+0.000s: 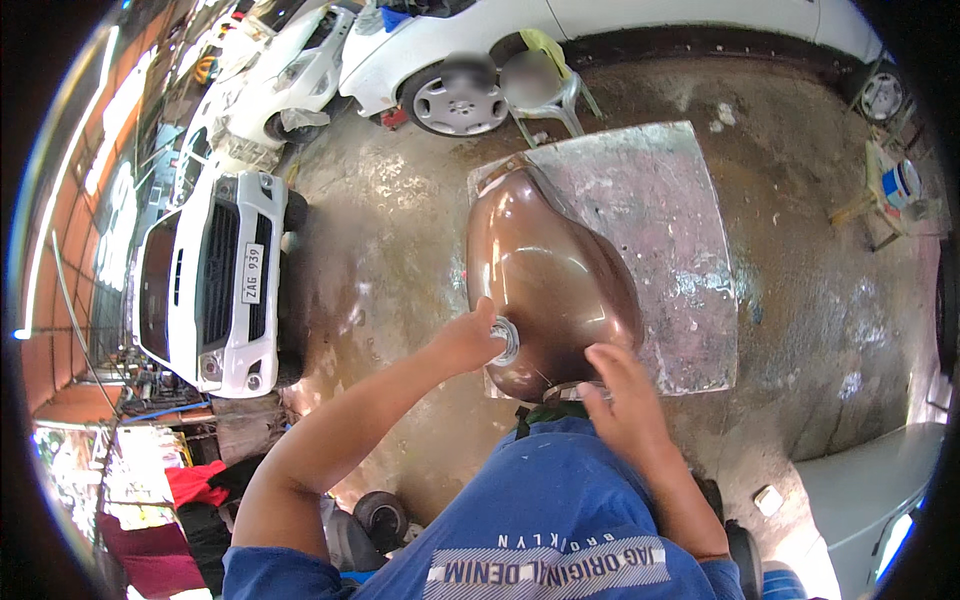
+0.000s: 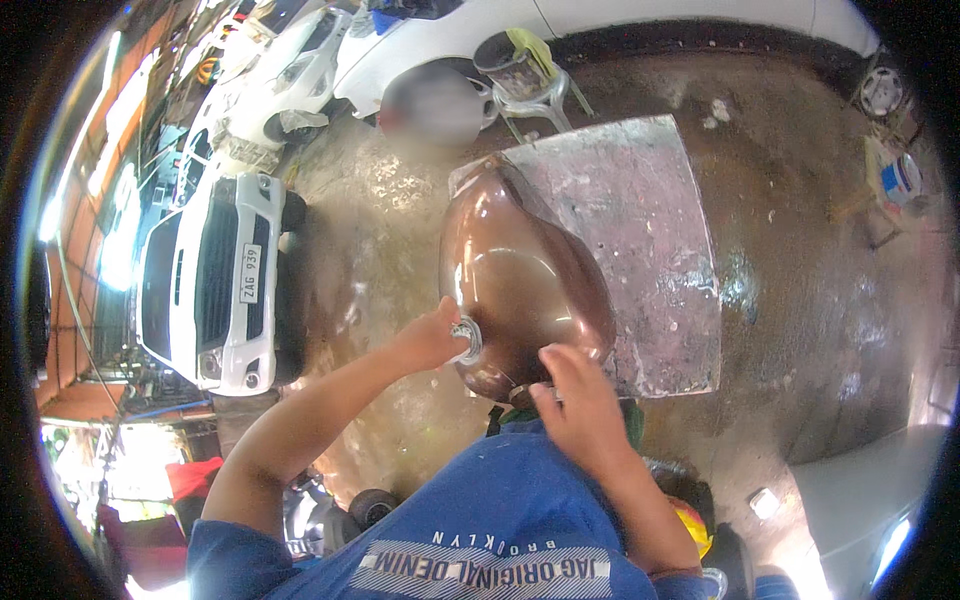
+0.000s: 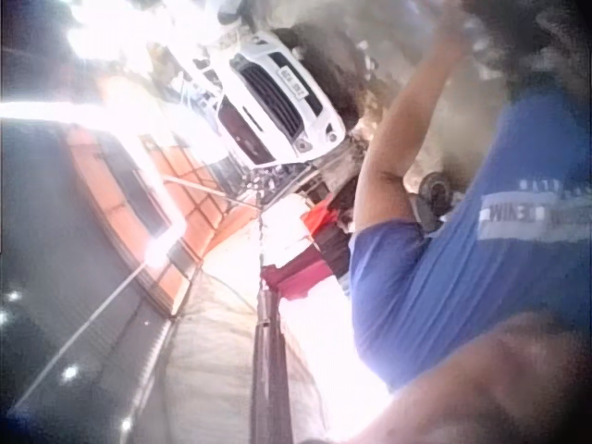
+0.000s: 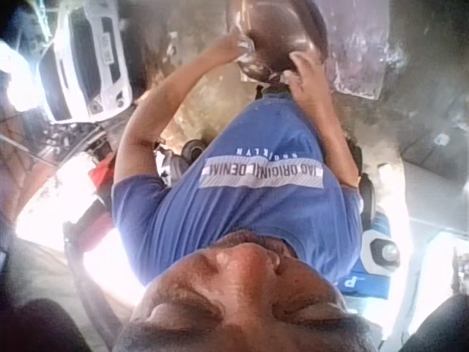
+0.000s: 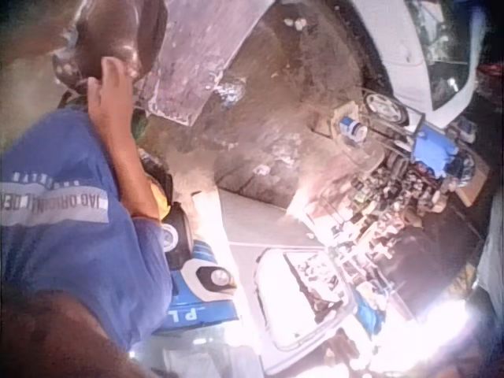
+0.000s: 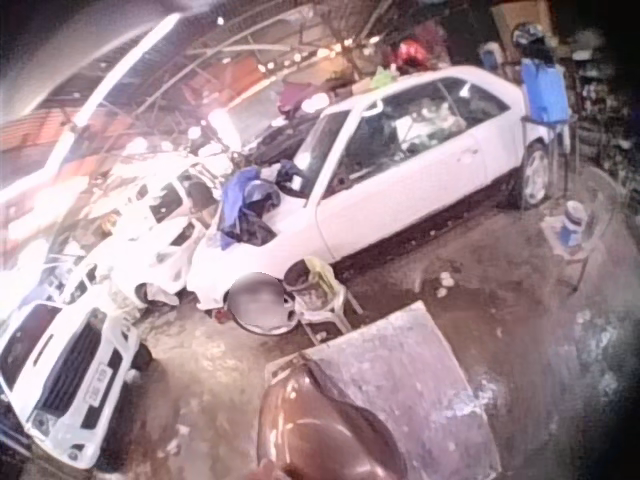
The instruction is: The person wipes a brown car fuel tank with a green cloth, then walks to a cluttered table to pick up a white cloth. They return to the fuel tank and continue wiping its surface with the white cloth.
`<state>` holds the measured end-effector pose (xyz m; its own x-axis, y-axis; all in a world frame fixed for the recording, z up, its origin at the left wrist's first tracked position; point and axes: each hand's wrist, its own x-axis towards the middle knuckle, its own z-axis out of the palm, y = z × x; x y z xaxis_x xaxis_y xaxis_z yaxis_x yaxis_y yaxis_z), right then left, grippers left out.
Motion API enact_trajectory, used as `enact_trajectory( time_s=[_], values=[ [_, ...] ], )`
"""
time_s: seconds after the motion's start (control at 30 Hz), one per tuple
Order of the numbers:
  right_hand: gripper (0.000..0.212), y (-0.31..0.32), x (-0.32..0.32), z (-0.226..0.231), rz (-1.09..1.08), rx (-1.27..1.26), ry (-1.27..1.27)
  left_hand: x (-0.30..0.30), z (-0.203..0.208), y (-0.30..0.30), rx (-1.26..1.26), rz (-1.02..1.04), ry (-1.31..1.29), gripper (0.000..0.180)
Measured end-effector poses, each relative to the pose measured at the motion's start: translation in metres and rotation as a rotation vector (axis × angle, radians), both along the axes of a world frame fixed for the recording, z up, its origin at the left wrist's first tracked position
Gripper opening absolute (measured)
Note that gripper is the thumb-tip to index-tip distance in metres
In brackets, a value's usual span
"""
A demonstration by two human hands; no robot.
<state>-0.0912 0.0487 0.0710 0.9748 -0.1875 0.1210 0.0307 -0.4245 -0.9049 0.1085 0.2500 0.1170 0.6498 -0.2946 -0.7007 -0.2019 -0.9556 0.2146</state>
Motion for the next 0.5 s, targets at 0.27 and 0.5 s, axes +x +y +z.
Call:
enact_trajectory(
  time_s=[0.27,0.5],
  values=[
    [0.061,0.085,0.043,-0.01,0.2,0.254,0.241,0.001,0.0,0.038,-0.328,0.335,0.203,0.063],
    [0.069,0.128,0.075,0.012,0.082,0.474,0.577,0.017,-0.026,0.072,-0.447,0.218,0.417,0.055]
  ],
)
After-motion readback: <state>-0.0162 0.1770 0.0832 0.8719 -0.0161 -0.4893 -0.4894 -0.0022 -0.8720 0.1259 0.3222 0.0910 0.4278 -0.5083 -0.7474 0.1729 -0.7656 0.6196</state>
